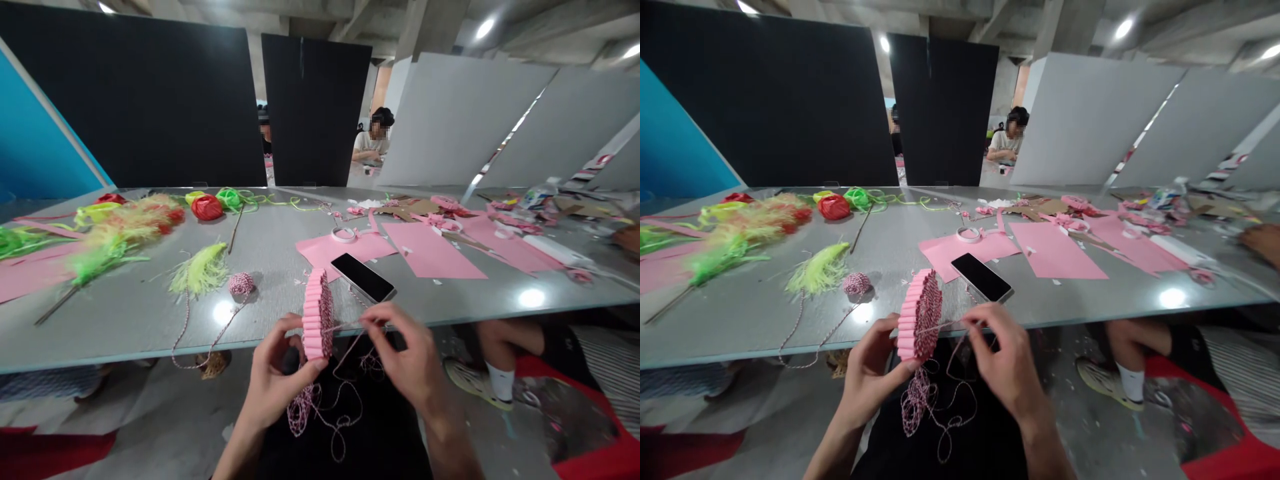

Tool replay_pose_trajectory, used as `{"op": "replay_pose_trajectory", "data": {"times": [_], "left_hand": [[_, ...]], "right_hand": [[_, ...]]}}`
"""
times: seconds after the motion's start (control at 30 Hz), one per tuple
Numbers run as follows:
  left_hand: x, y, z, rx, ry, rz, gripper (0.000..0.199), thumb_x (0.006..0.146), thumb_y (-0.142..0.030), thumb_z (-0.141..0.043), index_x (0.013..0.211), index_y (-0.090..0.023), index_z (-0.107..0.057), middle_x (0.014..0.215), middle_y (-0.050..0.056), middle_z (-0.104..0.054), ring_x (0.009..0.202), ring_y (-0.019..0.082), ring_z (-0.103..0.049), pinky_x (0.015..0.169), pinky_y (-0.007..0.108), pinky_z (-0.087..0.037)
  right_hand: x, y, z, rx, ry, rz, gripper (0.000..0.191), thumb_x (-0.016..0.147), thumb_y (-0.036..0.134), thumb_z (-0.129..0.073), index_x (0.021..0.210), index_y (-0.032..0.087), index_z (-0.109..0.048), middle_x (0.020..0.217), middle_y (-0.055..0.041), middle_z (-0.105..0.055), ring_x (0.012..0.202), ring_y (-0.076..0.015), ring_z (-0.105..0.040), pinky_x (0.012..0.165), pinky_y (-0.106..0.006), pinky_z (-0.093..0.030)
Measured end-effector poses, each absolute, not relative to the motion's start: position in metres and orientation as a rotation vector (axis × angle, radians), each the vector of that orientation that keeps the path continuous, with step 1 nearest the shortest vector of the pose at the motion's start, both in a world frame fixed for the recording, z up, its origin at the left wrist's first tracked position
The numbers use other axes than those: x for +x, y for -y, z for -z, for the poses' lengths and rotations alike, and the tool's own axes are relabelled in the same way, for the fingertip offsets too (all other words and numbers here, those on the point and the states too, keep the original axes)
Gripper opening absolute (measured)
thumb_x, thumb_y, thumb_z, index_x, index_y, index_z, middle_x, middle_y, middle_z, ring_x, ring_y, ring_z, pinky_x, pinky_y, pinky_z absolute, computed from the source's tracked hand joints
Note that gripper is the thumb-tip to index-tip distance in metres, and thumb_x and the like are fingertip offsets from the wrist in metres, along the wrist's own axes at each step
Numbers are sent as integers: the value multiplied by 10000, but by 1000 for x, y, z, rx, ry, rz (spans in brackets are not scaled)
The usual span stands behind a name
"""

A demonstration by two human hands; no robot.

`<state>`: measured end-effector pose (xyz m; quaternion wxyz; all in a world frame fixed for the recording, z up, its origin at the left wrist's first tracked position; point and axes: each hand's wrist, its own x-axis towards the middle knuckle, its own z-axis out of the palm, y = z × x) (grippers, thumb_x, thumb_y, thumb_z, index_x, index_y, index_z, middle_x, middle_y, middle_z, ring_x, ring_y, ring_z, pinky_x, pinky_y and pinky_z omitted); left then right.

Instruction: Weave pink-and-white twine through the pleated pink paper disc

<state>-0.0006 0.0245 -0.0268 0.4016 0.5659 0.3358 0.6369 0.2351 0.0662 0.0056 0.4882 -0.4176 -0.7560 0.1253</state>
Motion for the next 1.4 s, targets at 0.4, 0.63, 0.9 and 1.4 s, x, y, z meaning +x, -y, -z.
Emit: {"op": "replay_pose_trajectory", "data": {"times": [0.4, 0.63, 0.9, 1.4], "left_hand": [[6, -27, 32, 1476, -870, -1560, 377, 902, -232, -856, 1238, -313, -708, 1159, 37, -688, 784, 133, -637, 728, 278, -540], [-2, -26, 31, 1567, -913, -1520, 345, 921, -223, -835, 1229, -313, -709, 1133, 43, -681, 874, 164, -630, 776, 285, -516], [2, -30, 30, 1382, -822, -1682, 341, 878, -201, -876, 1181, -282, -744, 1073, 40, -672, 854, 155, -645, 712, 240, -541], [5, -27, 32, 1383, -779, -1621, 346, 898, -225, -865, 1202, -309, -725, 1108, 25, -643, 800, 117, -608, 671, 220, -496]], "right_hand": [[223, -54, -20, -890, 1912, -479, 149, 1004, 269, -717, 1144, 296, -758, 1258, -67, -758, 1181, -259, -723, 1046, -448, -594], [241, -65, -12, -1026, 1819, -341, 130, 1028, 263, -656, 945, 257, -756, 1184, -81, -785, 1117, -268, -745, 1033, -452, -594], [301, -92, 4, -1479, 1615, -73, 224, 980, 402, -631, 1012, 214, -749, 1084, -147, -798, 1035, -359, -745, 977, -583, -581], [278, -88, 11, -1361, 1659, -135, 231, 1011, 383, -587, 920, 215, -716, 950, -115, -780, 898, -287, -743, 855, -449, -604]]}}
